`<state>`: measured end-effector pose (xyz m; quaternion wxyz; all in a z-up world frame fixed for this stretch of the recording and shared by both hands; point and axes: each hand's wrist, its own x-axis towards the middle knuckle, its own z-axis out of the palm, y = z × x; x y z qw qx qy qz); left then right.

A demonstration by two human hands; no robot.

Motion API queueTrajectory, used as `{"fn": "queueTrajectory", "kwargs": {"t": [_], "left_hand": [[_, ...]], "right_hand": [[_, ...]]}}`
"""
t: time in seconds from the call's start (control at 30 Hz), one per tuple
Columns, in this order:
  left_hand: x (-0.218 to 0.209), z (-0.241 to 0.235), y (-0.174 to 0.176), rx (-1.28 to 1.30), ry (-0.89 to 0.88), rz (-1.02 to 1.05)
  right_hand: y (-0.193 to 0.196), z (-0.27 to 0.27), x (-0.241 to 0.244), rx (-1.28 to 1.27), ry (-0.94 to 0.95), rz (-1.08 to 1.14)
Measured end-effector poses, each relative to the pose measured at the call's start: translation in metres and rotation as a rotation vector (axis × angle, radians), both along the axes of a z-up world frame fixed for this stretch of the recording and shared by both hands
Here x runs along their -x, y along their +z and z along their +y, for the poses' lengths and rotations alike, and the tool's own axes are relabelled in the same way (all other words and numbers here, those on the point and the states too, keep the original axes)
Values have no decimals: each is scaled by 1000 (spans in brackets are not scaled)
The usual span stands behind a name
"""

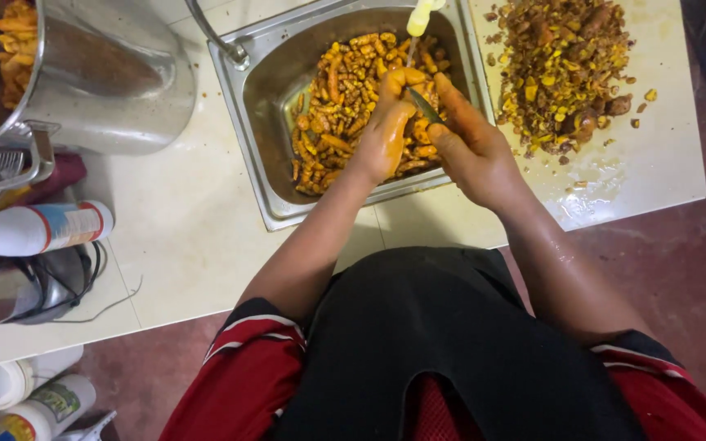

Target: Cleaning and scraping turmeric roots in a metal tray

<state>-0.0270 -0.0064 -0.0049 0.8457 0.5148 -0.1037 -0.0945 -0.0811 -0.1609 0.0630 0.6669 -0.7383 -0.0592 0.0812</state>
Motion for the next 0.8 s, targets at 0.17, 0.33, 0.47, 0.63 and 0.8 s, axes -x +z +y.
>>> {"fn": "queueTrajectory", "kwargs": {"t": [0.17,0.33,0.47,0.63,0.8], "left_hand": [[4,2,-4,-45,34,-1],[6,1,-14,-147,92,-72],[10,-2,-19,-27,14,-92],[14,-5,-34,-69,-6,-63],[13,-14,-14,-35,21,40]], "right_hand": [[1,6,-1,15,34,-27],[-8,6,2,52,-3,-106],[-8,5,6,132,-49,-96],[-16,2,11,121,-69,-130],[3,13,14,44,-175,169]]}}
